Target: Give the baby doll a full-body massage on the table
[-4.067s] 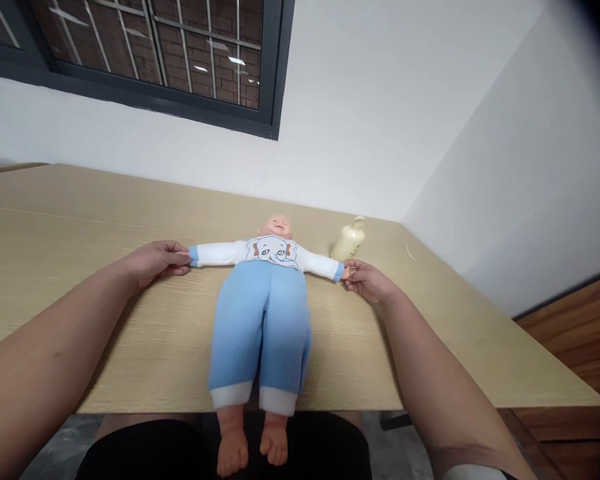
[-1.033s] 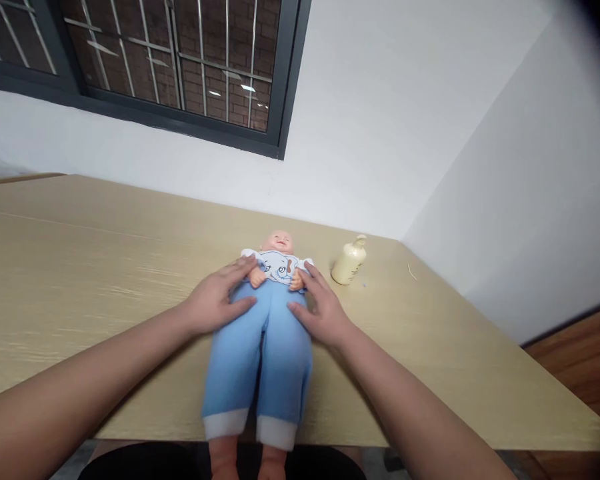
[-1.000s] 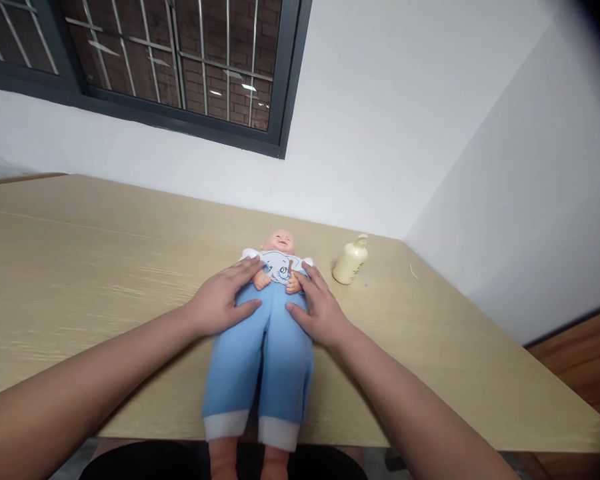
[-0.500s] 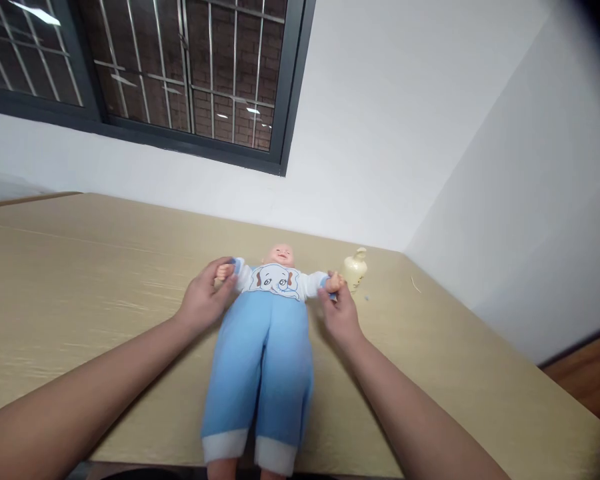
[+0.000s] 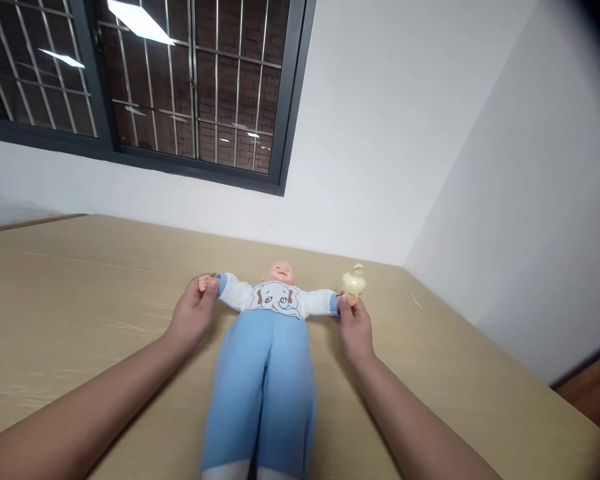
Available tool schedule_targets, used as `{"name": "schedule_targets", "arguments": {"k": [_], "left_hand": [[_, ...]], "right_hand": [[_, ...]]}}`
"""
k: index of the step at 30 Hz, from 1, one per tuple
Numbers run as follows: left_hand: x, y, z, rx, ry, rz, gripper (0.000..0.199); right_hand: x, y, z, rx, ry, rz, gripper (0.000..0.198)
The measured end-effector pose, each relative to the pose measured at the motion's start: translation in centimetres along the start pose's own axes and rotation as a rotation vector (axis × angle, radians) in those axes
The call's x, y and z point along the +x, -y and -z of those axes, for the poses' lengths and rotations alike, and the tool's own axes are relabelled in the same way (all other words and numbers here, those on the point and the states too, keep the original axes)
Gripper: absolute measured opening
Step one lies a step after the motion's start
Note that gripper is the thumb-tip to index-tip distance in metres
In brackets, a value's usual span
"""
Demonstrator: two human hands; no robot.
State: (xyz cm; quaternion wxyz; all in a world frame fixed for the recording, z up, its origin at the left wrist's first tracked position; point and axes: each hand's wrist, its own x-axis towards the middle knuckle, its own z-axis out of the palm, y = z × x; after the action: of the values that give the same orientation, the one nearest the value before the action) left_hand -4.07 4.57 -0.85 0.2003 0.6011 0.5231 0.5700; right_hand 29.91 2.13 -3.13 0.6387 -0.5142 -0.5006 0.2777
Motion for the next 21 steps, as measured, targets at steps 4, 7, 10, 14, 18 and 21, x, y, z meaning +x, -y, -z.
{"name": "schedule_targets", "arguments": {"k": [4, 7, 10, 14, 18, 21], "left_hand": [[-1.1, -1.3, 0.0, 0.102, 0.106, -0.069, 0.047], [-2.1, -1.9, -0.4, 0.239, 0.26, -0.277, 0.043], [-2.9, -2.3, -1.1, 0.41, 0.364, -0.501, 0.044], [-3.3, -2.1, -2.0, 0.661, 0.414, -0.689, 0.044], [-3.6, -2.1, -2.3, 0.729, 0.426, -0.761, 0.042], [-3.6, -2.2, -2.1, 0.65, 0.392, -0.674, 0.042]], "right_hand": [[-1.8, 2.1, -1.0, -0.129, 0.024, 0.161, 0.041], [-2.7, 2.7, -1.6, -0.257, 0.13, 0.305, 0.036], [-3.4, 2.7, -2.2, -0.438, 0.24, 0.473, 0.038], [-4.3, 2.9, -2.9, -0.642, 0.36, 0.61, 0.036], [-4.7, 3.4, -3.4, -0.738, 0.416, 0.674, 0.032], [-4.6, 3.1, -3.3, -0.709, 0.411, 0.655, 0.034]]}}
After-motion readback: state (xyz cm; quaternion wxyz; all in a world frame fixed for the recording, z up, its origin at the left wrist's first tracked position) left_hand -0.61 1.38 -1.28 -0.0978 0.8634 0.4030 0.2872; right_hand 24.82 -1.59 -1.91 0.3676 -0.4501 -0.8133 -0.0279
